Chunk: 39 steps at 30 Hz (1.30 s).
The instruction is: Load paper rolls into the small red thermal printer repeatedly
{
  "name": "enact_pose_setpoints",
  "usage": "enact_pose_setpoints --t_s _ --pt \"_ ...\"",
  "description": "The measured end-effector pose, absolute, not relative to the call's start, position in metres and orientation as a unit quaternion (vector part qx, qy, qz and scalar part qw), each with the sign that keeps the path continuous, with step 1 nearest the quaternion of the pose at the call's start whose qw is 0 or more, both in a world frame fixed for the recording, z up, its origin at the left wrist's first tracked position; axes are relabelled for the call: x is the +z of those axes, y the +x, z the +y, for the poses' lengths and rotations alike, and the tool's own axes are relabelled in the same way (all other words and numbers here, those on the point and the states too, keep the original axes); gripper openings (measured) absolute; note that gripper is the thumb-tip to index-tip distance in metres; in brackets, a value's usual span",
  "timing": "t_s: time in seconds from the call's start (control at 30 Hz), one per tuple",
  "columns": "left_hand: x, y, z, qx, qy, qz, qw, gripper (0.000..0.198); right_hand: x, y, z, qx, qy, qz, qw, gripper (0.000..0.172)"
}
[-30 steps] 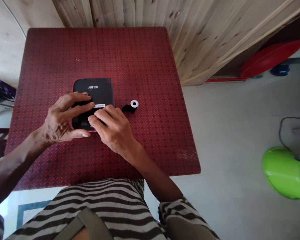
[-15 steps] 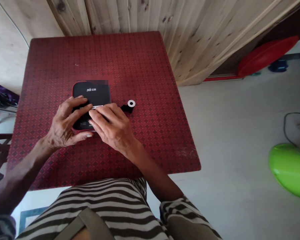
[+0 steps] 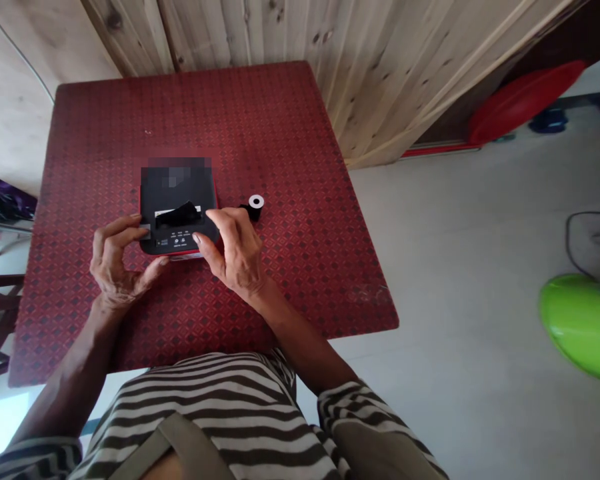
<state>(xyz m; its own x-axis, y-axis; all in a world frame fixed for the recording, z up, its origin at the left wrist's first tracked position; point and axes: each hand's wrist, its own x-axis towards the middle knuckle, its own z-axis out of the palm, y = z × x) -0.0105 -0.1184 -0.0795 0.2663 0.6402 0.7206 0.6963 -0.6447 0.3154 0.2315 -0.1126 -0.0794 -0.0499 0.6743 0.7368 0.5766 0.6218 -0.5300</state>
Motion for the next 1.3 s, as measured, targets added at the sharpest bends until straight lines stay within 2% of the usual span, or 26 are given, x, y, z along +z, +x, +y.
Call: enact_pose_setpoints --t_s 0.53,0.77,0.93,1.3 --pt "-0.078 -0.011 -0.121 -0.424 -0.791 -0.437 0.057 0.056 -0.079 0.235 -0.116 0.066 -0.447 -0.733 0.508 0.028" --pt "-0.074 -0.011 -0.122 -0.426 -0.785 -0.45 0.02 0.055 -0.079 0.236 -0.116 0.075 -0.449 -0.729 0.512 0.027" --pt "-0.07 -0.007 -0.123 -0.446 -0.769 -0.456 -0.047 0.055 -0.078 0.236 -0.116 0.079 -0.448 -0.732 0.508 0.028" --pt "-0.071 -0.007 -0.121 -0.429 -0.763 -0.481 -0.052 0.05 -0.079 0.234 -0.116 0.084 -0.448 -0.723 0.519 0.026"
